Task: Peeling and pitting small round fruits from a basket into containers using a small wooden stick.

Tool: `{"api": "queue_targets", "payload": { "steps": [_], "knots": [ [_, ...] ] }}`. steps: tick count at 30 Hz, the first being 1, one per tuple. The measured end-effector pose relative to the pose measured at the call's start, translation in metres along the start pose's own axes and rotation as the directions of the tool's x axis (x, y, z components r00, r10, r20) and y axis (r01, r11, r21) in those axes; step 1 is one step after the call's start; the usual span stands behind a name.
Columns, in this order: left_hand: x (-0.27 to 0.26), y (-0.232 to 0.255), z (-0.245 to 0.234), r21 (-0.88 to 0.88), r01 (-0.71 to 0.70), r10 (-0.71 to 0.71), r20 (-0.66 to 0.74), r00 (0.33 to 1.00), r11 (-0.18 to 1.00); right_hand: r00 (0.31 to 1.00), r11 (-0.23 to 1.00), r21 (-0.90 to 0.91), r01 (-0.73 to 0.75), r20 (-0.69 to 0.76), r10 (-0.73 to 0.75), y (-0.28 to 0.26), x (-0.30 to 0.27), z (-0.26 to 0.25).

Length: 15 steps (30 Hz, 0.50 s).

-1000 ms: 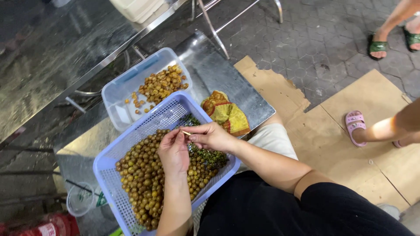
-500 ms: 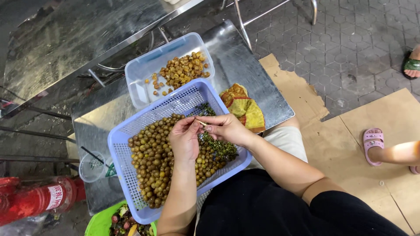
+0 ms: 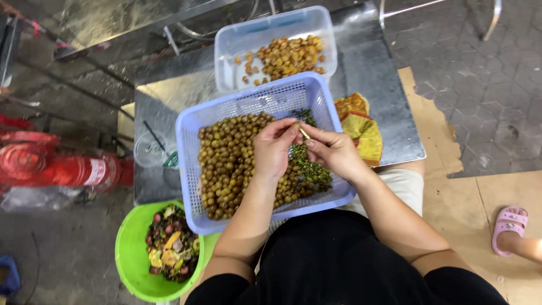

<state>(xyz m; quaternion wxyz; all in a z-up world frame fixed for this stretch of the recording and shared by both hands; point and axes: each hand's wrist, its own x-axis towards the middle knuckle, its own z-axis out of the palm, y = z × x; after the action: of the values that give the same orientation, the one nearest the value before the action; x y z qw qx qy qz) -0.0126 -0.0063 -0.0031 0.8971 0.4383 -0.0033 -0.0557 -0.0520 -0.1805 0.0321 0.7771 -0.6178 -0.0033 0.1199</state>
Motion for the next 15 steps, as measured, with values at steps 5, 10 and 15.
{"api": "queue_targets", "payload": {
  "steps": [5, 10, 15],
  "knots": [
    [-0.005, 0.006, 0.005, 0.166, -0.031, 0.022, 0.06, 0.998, 0.986, 0.981, 0.978, 0.082, -0.194, -0.008, 0.195, -0.011, -0.009, -0.003],
    [-0.01, 0.017, 0.018, 0.195, -0.078, 0.058, 0.107, 0.993, 0.978, 0.991, 0.968, 0.214, -0.134, 0.008, 0.136, -0.026, -0.017, 0.0],
    [-0.01, 0.017, 0.019, 0.078, -0.113, 0.099, 0.167, 0.981, 0.991, 1.0, 0.994, 0.109, -0.024, 0.022, 0.022, -0.025, -0.02, -0.003]
  ]
}}
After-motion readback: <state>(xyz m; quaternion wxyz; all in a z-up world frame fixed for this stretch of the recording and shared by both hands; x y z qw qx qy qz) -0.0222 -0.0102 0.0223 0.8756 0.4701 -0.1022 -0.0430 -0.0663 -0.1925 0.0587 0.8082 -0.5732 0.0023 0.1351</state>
